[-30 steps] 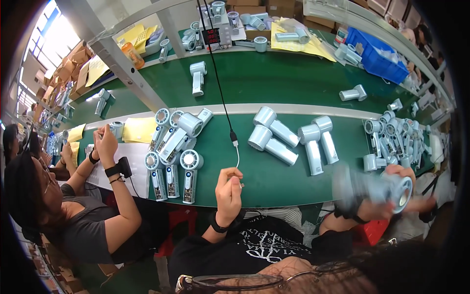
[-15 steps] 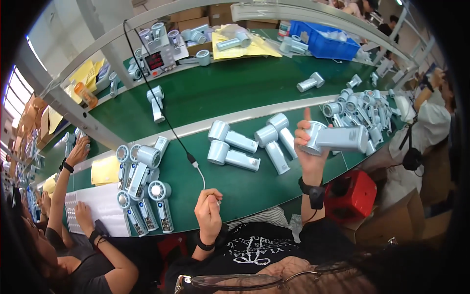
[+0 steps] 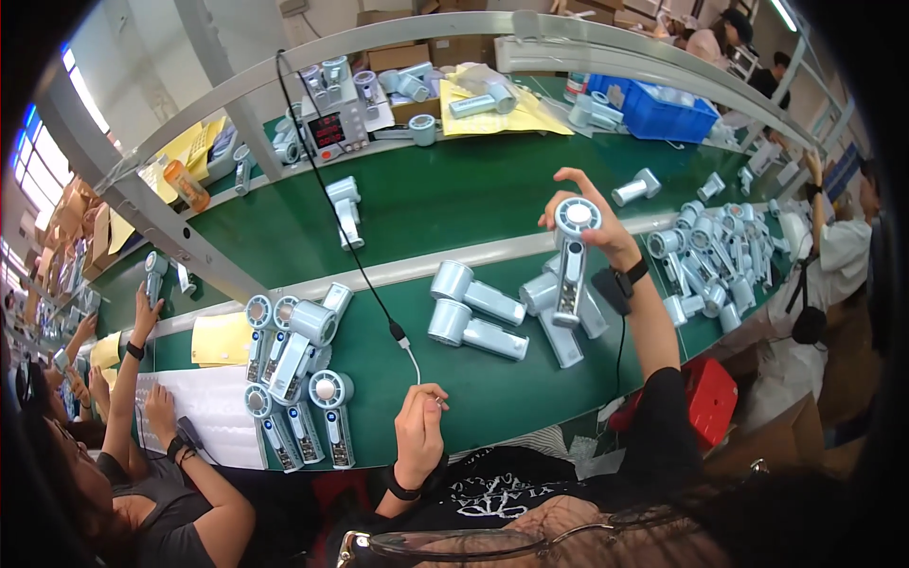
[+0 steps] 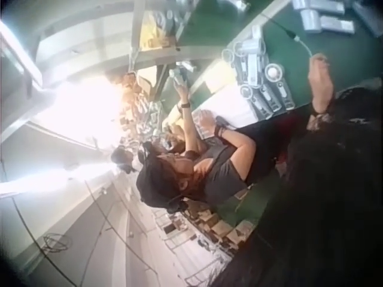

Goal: The person tests handheld fans by plugging a power cable into each fan, pressing the power button, and rotating the fan. After checking the fan, the person unplugs the cable and places the fan onto the table, repeating the process with several more fans.

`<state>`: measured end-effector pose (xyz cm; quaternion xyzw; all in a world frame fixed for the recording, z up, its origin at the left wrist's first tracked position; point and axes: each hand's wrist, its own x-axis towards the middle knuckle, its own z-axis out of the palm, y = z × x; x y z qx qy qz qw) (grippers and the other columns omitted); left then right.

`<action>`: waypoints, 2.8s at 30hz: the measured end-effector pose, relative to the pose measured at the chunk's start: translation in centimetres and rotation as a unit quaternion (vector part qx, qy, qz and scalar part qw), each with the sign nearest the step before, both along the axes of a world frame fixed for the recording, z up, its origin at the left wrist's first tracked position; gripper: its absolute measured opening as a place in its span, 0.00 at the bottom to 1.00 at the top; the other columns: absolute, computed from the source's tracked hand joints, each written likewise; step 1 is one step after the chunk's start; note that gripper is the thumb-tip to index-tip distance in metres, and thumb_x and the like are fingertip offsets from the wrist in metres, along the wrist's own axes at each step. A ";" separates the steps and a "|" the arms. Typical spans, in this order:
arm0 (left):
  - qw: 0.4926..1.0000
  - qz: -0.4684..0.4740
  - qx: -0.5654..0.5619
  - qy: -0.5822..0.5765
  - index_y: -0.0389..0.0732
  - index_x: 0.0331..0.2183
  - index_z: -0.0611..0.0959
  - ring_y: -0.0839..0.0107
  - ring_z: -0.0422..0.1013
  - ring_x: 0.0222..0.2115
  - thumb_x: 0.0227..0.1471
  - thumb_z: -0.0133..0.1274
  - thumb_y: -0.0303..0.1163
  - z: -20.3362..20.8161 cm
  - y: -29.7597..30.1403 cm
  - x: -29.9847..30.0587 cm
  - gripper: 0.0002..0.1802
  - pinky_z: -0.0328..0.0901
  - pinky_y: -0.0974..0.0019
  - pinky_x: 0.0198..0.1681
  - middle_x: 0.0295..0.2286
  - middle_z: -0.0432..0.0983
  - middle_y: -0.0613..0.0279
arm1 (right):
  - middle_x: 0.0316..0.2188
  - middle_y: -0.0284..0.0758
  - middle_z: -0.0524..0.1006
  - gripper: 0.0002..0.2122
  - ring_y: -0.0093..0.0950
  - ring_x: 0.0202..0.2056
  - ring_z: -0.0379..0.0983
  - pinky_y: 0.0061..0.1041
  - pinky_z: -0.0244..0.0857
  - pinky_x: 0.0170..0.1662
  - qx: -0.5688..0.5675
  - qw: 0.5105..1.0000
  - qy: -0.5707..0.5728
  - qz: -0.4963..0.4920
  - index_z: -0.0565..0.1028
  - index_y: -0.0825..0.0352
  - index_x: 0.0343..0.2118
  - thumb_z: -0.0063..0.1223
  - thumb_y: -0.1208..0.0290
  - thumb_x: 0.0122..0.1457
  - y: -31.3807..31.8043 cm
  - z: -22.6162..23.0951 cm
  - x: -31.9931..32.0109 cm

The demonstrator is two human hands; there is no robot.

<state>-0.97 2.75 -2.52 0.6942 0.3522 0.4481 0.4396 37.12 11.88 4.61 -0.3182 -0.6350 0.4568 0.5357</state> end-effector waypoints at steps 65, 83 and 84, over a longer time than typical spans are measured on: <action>0.992 -0.097 0.074 -0.016 0.32 0.31 0.73 0.64 0.69 0.22 0.56 0.44 0.21 1.8 -4.2 5.2 0.03 0.63 0.67 0.27 0.24 0.71 0.56 | 0.50 0.37 0.64 0.23 0.30 0.48 0.65 0.36 0.68 0.48 -0.134 0.888 0.439 -0.036 0.53 0.68 0.59 0.40 0.66 0.65 -14.5 -4.4 -18.9; 0.998 -0.031 0.032 0.039 0.31 0.27 0.74 0.64 0.66 0.17 0.54 0.47 0.21 2.3 -4.2 4.5 0.05 0.60 0.67 0.22 0.19 0.68 0.55 | 0.47 0.35 0.61 0.20 0.25 0.47 0.63 0.32 0.64 0.51 -0.108 0.920 0.342 -0.159 0.54 0.66 0.55 0.43 0.79 0.60 -14.3 -5.5 -21.2; 0.998 -0.032 0.035 0.050 0.31 0.27 0.74 0.64 0.66 0.16 0.54 0.47 0.21 2.2 -4.1 4.4 0.05 0.60 0.67 0.22 0.19 0.68 0.56 | 0.47 0.35 0.61 0.21 0.24 0.47 0.63 0.31 0.64 0.51 -0.107 0.921 0.335 -0.169 0.54 0.65 0.55 0.43 0.80 0.59 -14.3 -5.6 -21.4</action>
